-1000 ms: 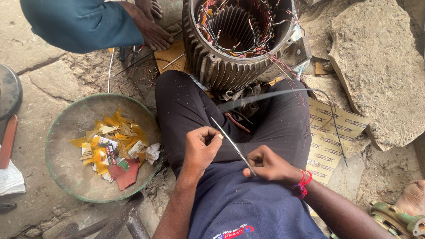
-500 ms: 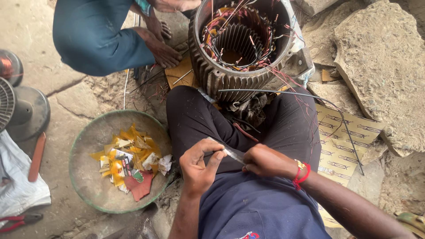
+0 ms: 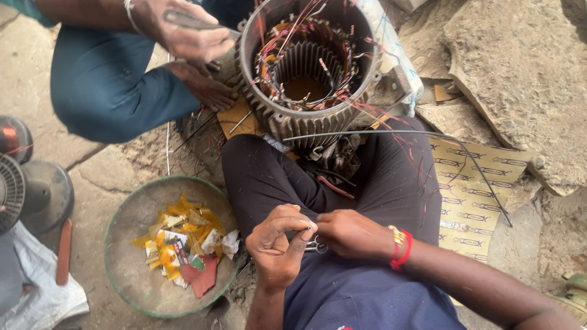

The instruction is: The person is sitting on the ground repairing an electrical motor stator. They use pliers and a metal rod to manipulate and arrange copper wires within the stator slots while a coworker assists.

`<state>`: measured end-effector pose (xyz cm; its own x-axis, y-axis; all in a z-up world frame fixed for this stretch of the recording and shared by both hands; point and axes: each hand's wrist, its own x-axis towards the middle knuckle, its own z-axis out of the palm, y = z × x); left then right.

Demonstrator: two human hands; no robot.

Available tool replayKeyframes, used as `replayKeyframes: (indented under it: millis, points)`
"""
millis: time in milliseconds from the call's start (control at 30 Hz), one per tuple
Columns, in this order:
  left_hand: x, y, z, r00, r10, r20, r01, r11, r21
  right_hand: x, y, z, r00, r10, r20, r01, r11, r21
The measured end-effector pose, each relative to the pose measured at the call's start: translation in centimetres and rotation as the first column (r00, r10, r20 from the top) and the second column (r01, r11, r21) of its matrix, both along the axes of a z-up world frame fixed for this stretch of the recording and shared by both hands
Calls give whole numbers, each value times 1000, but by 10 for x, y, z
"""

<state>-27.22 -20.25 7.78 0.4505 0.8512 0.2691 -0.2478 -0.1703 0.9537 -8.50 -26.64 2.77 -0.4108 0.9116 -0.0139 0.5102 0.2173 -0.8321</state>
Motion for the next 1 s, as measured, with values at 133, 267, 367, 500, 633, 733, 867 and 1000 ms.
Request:
replayKeyframes:
  millis: [133,267,367,500,633,733,867,1000]
  points:
    - [25,2,2,998,-52,24,52,999,7,19,-6,37,902,-229,-366,290,949,121]
    - [70,5,18,986,-160,45,158,987,39,41,-6,47,851,-359,-383,491,804,336]
    - [102,9,38,969,-247,8,246,967,70,61,-10,49,817,-414,-400,565,710,420]
    - [145,44,40,990,-139,-22,137,924,356,99,-10,58,758,-558,-337,650,609,455]
    - [192,105,15,943,171,-285,-55,925,375,135,7,66,609,-661,-438,792,480,377]
    - [223,140,-6,926,189,-325,-24,893,450,155,29,67,544,-666,-510,839,430,333]
    - [245,153,-32,941,206,-267,-40,854,519,170,59,65,507,-668,-545,861,421,286]
    - [247,154,-46,955,209,-212,-72,854,515,177,77,61,525,-703,-479,851,417,320]
